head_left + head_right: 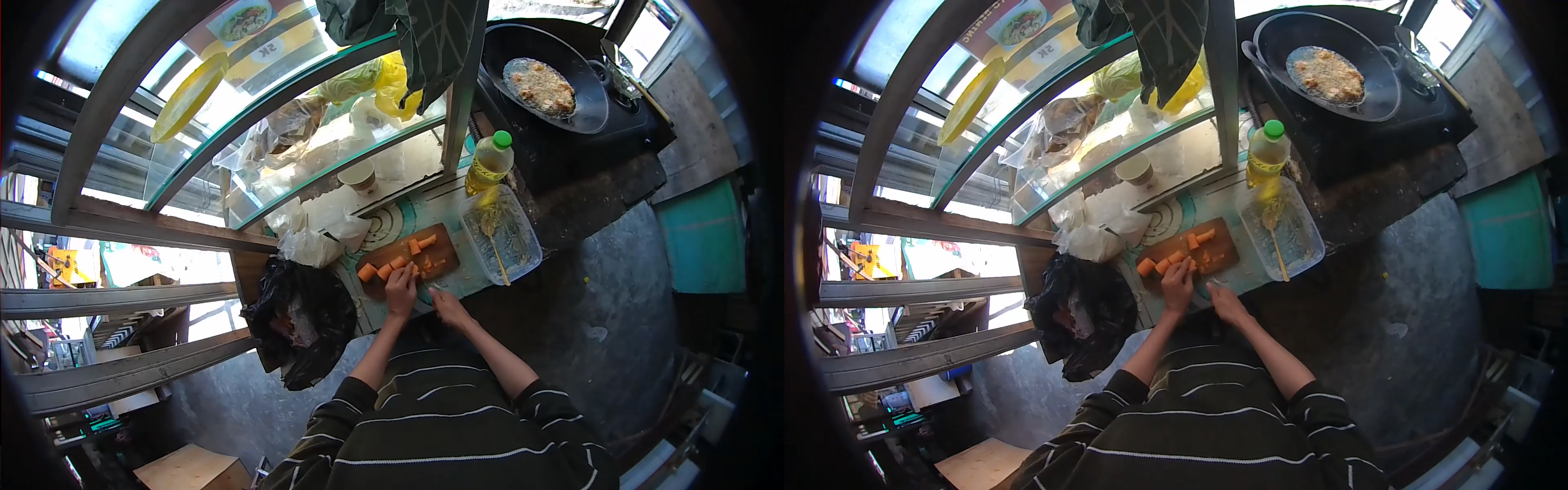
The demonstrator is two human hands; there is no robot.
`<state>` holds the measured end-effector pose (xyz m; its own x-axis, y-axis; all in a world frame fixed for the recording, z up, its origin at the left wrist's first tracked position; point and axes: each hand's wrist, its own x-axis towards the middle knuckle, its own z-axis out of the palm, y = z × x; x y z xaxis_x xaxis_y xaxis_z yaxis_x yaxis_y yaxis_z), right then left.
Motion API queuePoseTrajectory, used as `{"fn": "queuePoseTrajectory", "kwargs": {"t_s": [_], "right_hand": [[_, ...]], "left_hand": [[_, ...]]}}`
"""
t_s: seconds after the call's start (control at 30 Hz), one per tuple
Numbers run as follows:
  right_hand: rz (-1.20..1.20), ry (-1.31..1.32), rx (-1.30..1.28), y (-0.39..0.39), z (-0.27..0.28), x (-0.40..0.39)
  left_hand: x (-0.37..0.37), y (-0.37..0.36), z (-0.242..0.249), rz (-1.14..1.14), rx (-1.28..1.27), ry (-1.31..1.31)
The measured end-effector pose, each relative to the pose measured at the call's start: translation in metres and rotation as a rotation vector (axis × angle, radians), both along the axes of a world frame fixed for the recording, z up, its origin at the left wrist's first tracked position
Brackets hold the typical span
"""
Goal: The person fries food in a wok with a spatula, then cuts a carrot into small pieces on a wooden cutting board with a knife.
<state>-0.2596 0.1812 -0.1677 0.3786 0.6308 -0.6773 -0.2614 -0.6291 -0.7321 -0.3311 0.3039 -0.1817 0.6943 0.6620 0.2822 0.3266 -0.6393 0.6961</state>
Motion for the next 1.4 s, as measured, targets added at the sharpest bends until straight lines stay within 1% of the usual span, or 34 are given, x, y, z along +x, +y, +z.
{"fn": "queuePoseTrajectory", "kwargs": {"t_s": [0.03,0.07,0.13,0.17,0.27,0.33,0.43,0.57,0.63,0.73,0.93,1.13,1.37,1.4], "right_hand": [[-0.002,-0.057,0.039,-0.002,-0.010,-0.003],[-0.003,-0.056,0.038,-0.005,-0.019,-0.009],[-0.038,-0.330,0.108,-0.009,-0.029,-0.016],[-0.042,-0.332,0.109,-0.012,-0.035,-0.014],[-0.029,-0.333,0.106,-0.018,-0.028,-0.006],[-0.076,-0.046,0.015,-0.015,-0.007,0.002],[-0.121,-0.026,-0.042,-0.012,-0.001,0.002],[-0.150,-0.030,0.018,-0.013,0.008,-0.005],[-0.160,0.007,0.022,-0.014,0.015,-0.009],[-0.149,-0.014,0.038,-0.017,0.016,-0.012],[-0.111,-0.141,0.078,-0.023,0.008,-0.014],[-0.083,-0.192,0.095,-0.025,0.006,-0.014],[-0.063,-0.161,0.061,-0.022,0.014,-0.010],[-0.053,-0.105,0.032,-0.021,0.015,-0.008]], "left_hand": [[0.000,-0.001,0.000,0.007,0.000,-0.001],[-0.001,-0.002,-0.001,0.006,-0.001,0.000],[-0.001,-0.001,0.000,0.013,-0.020,0.007],[-0.001,0.001,0.000,0.010,-0.018,0.004],[-0.002,0.004,0.004,-0.028,-0.049,0.032],[-0.004,0.007,0.005,-0.078,-0.023,0.019],[-0.003,0.005,0.006,-0.102,0.017,-0.024],[-0.002,-0.005,0.013,-0.046,-0.010,-0.050],[-0.003,-0.007,0.013,0.010,-0.090,-0.017],[0.000,-0.008,0.009,0.045,-0.037,-0.068],[-0.001,-0.011,0.010,0.102,-0.019,-0.056],[-0.002,-0.011,0.007,0.122,-0.034,-0.038],[-0.002,-0.011,0.006,0.136,-0.071,-0.032],[-0.002,-0.010,0.007,0.135,-0.086,-0.036]]}}
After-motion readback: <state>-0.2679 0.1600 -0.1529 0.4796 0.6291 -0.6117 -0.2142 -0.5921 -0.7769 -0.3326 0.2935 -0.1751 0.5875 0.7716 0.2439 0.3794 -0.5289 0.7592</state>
